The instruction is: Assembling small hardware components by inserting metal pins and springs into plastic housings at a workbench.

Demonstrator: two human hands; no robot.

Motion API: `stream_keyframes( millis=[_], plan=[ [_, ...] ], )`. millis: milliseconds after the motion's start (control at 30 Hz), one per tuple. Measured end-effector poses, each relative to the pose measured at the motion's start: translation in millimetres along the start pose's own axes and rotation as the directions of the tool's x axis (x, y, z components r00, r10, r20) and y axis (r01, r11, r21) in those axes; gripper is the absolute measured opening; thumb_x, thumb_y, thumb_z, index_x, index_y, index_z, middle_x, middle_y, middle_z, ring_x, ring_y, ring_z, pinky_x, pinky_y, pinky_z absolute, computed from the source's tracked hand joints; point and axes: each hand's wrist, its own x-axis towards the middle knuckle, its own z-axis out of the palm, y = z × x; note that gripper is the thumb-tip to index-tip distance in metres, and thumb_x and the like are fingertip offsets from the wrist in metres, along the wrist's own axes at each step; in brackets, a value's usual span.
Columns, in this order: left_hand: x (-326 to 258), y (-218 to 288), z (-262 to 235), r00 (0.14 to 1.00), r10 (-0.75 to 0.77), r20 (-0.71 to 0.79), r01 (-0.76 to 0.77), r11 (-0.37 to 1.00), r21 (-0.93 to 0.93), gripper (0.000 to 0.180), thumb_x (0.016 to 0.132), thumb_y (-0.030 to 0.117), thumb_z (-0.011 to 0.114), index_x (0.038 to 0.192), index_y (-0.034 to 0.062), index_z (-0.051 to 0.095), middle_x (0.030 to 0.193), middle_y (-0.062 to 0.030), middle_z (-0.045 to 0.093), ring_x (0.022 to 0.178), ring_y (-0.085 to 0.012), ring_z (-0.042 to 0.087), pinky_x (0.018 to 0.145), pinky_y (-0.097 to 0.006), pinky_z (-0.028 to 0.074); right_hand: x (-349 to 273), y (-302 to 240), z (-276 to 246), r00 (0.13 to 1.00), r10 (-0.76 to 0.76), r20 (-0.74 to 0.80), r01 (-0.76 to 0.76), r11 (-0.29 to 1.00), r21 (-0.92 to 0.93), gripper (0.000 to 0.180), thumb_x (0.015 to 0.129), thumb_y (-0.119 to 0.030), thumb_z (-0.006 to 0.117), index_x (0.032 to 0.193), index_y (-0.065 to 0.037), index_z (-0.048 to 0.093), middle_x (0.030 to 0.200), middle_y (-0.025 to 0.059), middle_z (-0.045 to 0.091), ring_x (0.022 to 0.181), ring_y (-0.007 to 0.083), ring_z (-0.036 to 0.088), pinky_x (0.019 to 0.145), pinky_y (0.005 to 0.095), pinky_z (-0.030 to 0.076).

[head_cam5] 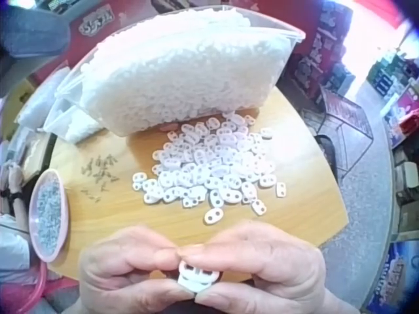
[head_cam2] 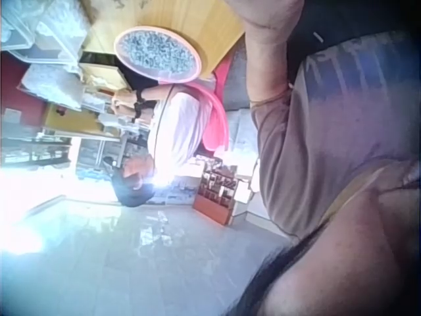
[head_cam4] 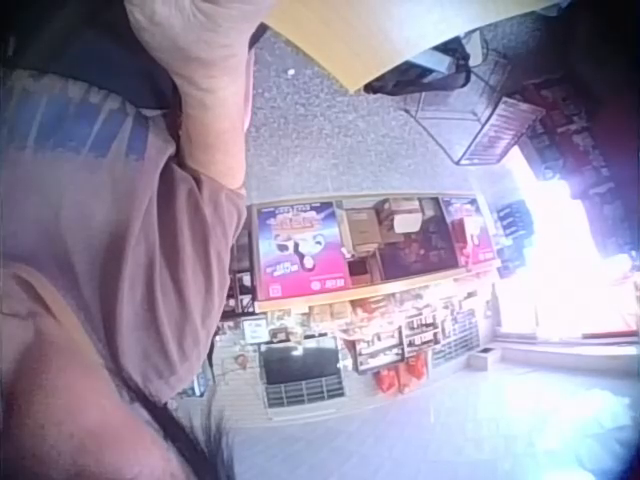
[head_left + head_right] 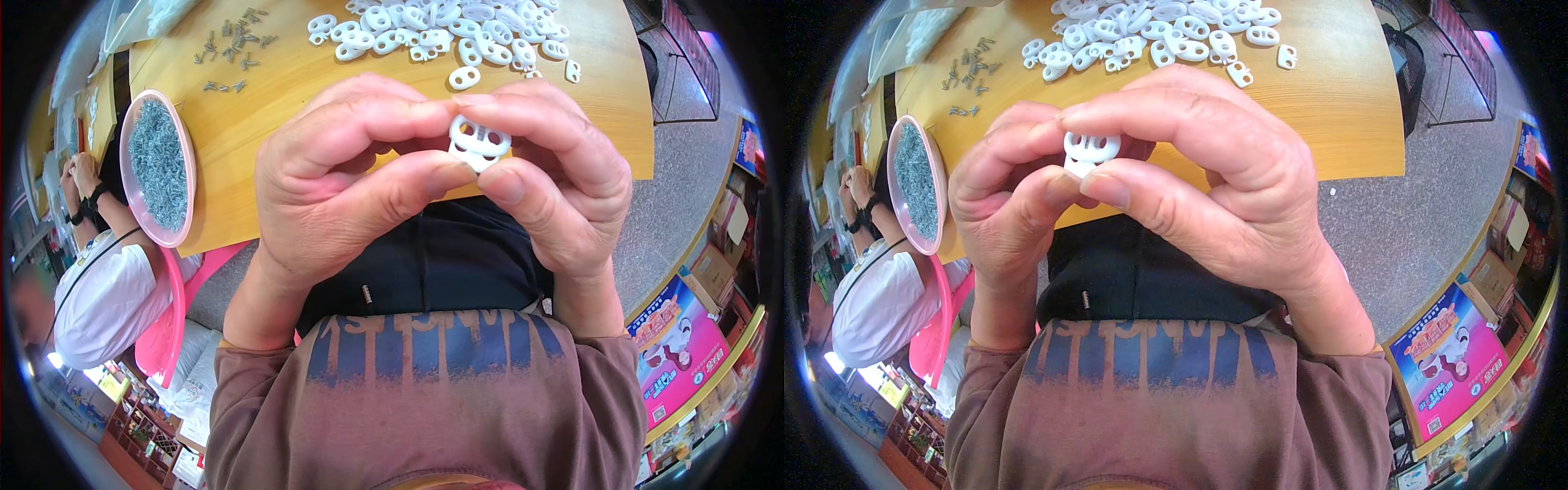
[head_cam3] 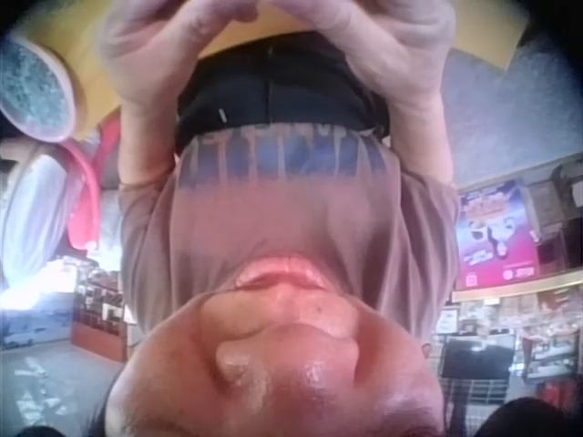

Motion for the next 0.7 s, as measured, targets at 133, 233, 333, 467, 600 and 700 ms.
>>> stream_keyframes(
  millis=[133,233,333,467,600,700],
  plan=[
    [-1.8,0.7,4.6,0.994,-0.097,-0.039,0.091,0.987,-0.131,0.023,0.072,0.008,0.059,0.09,-0.0042,0.053,0.087,-0.0127,0.05,0.072,-0.0157,0.052,0.056,-0.021,0.045,-0.8,2.8,1.9,0.999,-0.046,-0.01,0.046,0.999,0.0,0.028,0.074,-0.013,0.056,0.093,0.006,0.053,0.088,0.0139,0.055,0.079,0.0173,0.049,0.07,0.0259,0.038],
    [-2.9,0.3,4.9,0.992,-0.116,-0.049,0.108,0.984,-0.142,0.022,0.073,0.008,0.058,0.091,-0.0041,0.053,0.087,-0.0129,0.05,0.069,-0.0151,0.052,0.054,-0.021,0.046,-2.0,4.5,3.7,0.999,-0.023,-0.033,0.024,0.999,0.022,0.028,0.075,-0.014,0.055,0.093,0.006,0.053,0.087,0.0138,0.055,0.078,0.0172,0.049,0.069,0.0256,0.038],
    [-3.9,-0.7,4.0,0.99,-0.133,-0.049,0.126,0.983,-0.132,0.022,0.073,0.008,0.058,0.091,-0.0039,0.053,0.088,-0.0129,0.05,0.07,-0.0153,0.052,0.056,-0.021,0.045,-2.5,6.7,4.0,0.999,-0.021,-0.044,0.023,0.998,0.054,0.029,0.075,-0.016,0.055,0.094,0.006,0.053,0.087,0.0138,0.055,0.077,0.0171,0.048,0.068,0.0254,0.038],
    [-4.7,-2.2,5.4,0.996,-0.066,-0.062,0.06,0.994,-0.089,0.022,0.073,0.01,0.059,0.09,-0.0029,0.053,0.088,-0.012,0.051,0.077,-0.0163,0.051,0.065,-0.024,0.042,-2.0,5.6,6.9,0.998,-0.058,-0.037,0.059,0.997,0.042,0.032,0.074,-0.018,0.058,0.094,0.006,0.052,0.086,0.0133,0.054,0.078,0.0169,0.048,0.068,0.0249,0.038],
    [-6.7,-3.9,5.4,0.998,-0.022,-0.064,0.014,0.994,-0.112,0.023,0.073,0.011,0.06,0.09,-0.002,0.054,0.087,-0.0114,0.052,0.08,-0.0164,0.049,0.07,-0.026,0.039,-1.3,7.6,5.4,0.995,-0.098,-0.011,0.098,0.995,0.026,0.034,0.072,-0.018,0.06,0.095,0.006,0.052,0.083,0.0118,0.053,0.076,0.0164,0.048,0.067,0.0245,0.038],
    [-6.1,-2.2,5.3,0.997,-0.025,-0.071,0.017,0.993,-0.121,0.023,0.071,0.011,0.061,0.09,-0.0015,0.054,0.087,-0.0114,0.052,0.078,-0.0159,0.049,0.068,-0.025,0.039,-3.2,7.8,5.2,0.999,-0.05,-0.018,0.052,0.989,0.137,0.033,0.072,-0.019,0.06,0.094,0.005,0.053,0.081,0.0113,0.053,0.074,0.0158,0.048,0.064,0.0242,0.038]
  ],
)
